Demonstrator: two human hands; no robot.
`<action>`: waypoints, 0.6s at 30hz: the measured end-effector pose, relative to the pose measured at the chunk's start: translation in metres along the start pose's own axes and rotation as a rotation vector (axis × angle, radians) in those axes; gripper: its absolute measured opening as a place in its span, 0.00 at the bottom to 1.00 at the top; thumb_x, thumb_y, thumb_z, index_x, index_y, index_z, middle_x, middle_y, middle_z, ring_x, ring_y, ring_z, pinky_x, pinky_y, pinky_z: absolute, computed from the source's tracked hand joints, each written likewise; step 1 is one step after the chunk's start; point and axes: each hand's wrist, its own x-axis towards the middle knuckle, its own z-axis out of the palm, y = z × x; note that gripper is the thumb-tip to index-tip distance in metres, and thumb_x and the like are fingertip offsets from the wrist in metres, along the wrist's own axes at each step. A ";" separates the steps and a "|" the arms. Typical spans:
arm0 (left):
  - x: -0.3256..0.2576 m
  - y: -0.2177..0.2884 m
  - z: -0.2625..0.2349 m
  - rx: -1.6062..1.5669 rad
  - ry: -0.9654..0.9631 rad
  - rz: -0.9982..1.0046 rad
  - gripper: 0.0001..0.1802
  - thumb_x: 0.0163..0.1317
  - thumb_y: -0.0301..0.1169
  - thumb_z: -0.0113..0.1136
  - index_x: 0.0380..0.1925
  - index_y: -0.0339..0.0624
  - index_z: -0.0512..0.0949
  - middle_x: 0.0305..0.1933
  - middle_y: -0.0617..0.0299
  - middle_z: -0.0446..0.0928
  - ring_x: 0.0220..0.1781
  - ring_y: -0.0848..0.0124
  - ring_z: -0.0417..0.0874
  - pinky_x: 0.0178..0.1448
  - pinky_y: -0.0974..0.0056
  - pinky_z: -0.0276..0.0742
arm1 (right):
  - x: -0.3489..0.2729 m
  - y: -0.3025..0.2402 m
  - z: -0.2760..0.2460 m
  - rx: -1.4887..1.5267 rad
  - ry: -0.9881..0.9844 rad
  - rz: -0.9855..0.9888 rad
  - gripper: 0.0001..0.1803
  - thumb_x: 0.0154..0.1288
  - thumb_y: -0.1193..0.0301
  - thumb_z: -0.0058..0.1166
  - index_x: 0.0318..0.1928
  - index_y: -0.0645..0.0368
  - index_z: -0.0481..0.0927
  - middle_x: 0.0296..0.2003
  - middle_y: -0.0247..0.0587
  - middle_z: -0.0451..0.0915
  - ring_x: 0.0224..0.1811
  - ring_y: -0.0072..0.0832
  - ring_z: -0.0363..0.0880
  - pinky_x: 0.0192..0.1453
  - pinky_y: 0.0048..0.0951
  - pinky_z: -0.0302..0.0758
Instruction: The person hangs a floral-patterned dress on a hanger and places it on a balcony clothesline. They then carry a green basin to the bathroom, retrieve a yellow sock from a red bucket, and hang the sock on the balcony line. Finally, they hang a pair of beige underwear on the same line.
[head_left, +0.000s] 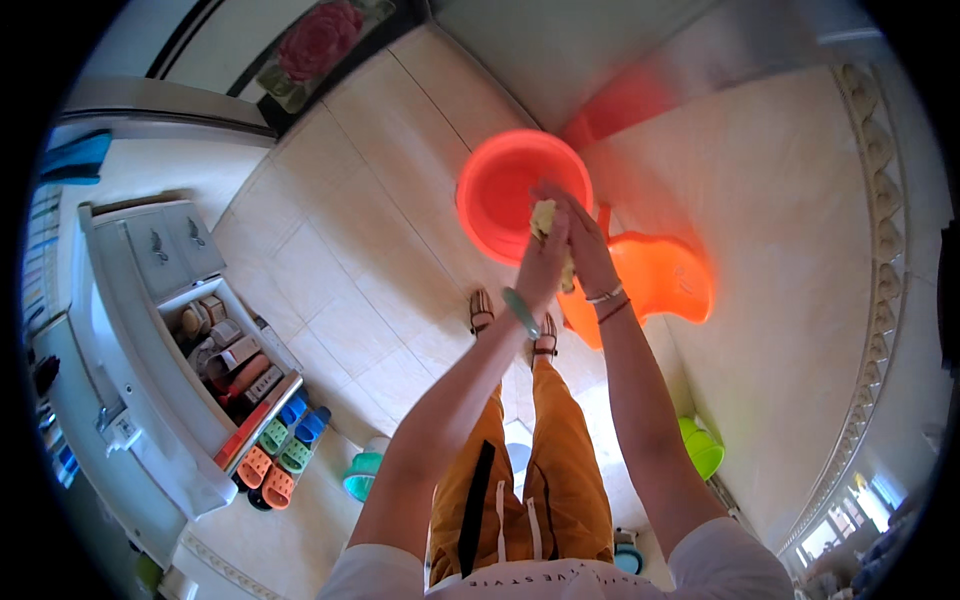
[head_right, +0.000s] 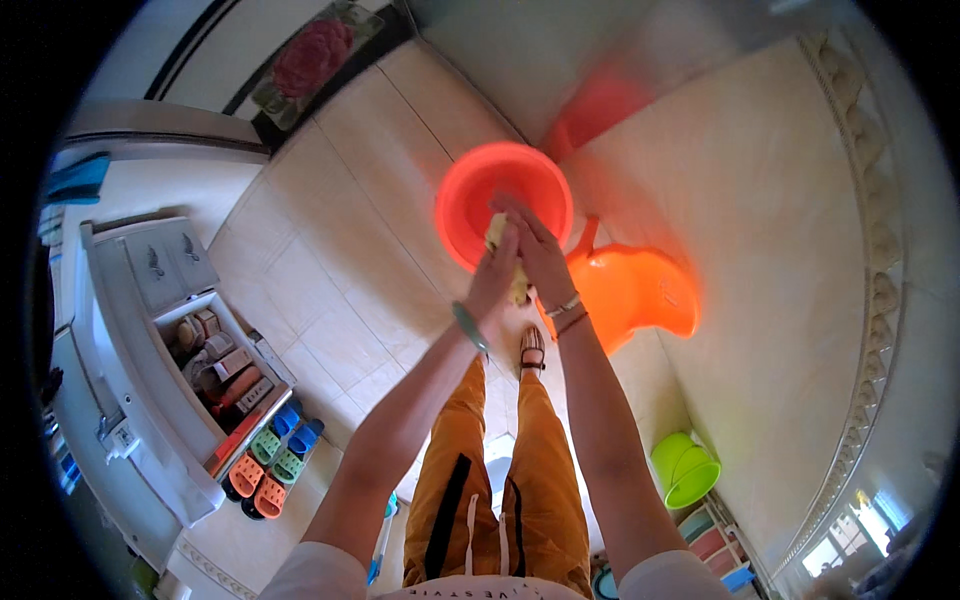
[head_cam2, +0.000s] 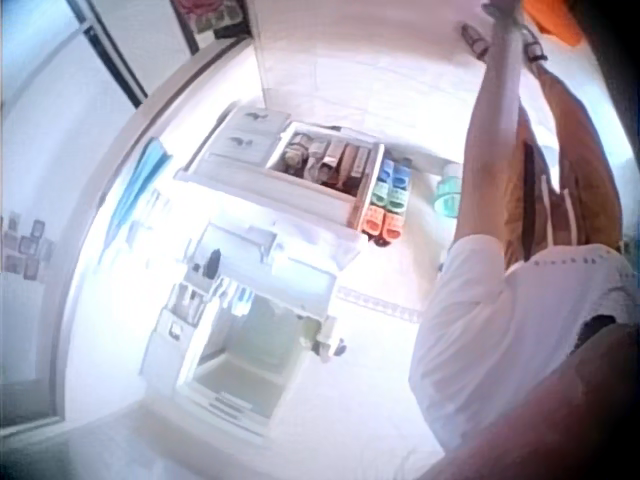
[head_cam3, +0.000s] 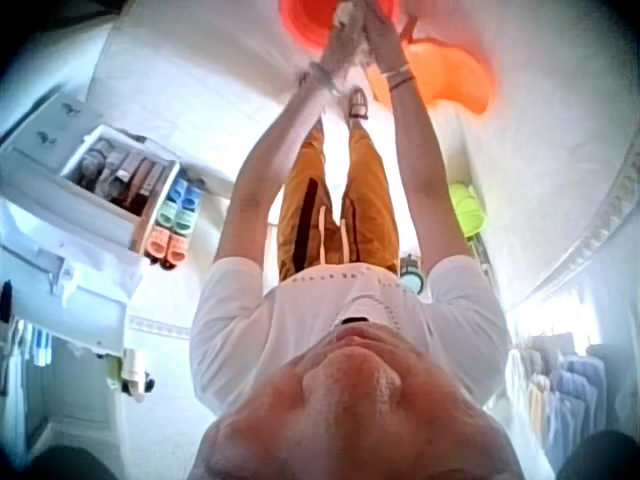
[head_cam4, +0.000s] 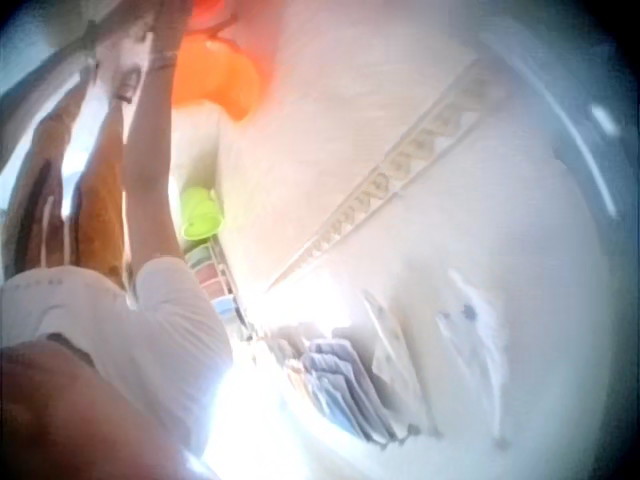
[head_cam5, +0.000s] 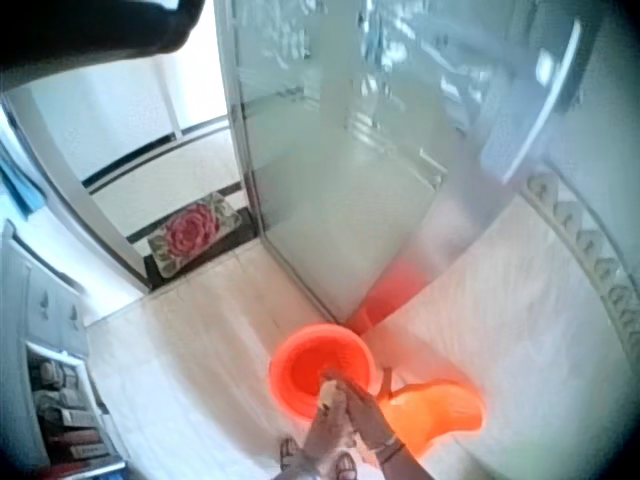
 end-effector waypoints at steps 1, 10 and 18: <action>-0.005 0.008 0.001 0.060 -0.034 -0.026 0.30 0.67 0.59 0.42 0.46 0.42 0.71 0.28 0.68 0.74 0.24 0.78 0.76 0.22 0.71 0.69 | 0.000 -0.009 -0.002 0.087 -0.082 0.042 0.22 0.74 0.65 0.37 0.63 0.62 0.67 0.54 0.44 0.75 0.51 0.29 0.76 0.56 0.28 0.72; -0.015 0.045 0.037 0.443 0.157 0.343 0.34 0.69 0.58 0.38 0.47 0.36 0.75 0.32 0.45 0.80 0.40 0.48 0.82 0.40 0.55 0.75 | -0.001 -0.048 0.018 -0.123 0.270 -0.046 0.23 0.73 0.58 0.41 0.27 0.62 0.75 0.21 0.35 0.75 0.24 0.23 0.73 0.29 0.28 0.71; -0.028 0.063 0.041 0.799 0.037 0.219 0.23 0.72 0.48 0.36 0.59 0.52 0.67 0.50 0.44 0.77 0.50 0.47 0.78 0.50 0.52 0.73 | 0.005 -0.044 0.010 -0.266 0.468 -0.013 0.27 0.71 0.55 0.42 0.23 0.67 0.74 0.18 0.35 0.71 0.23 0.21 0.68 0.25 0.30 0.65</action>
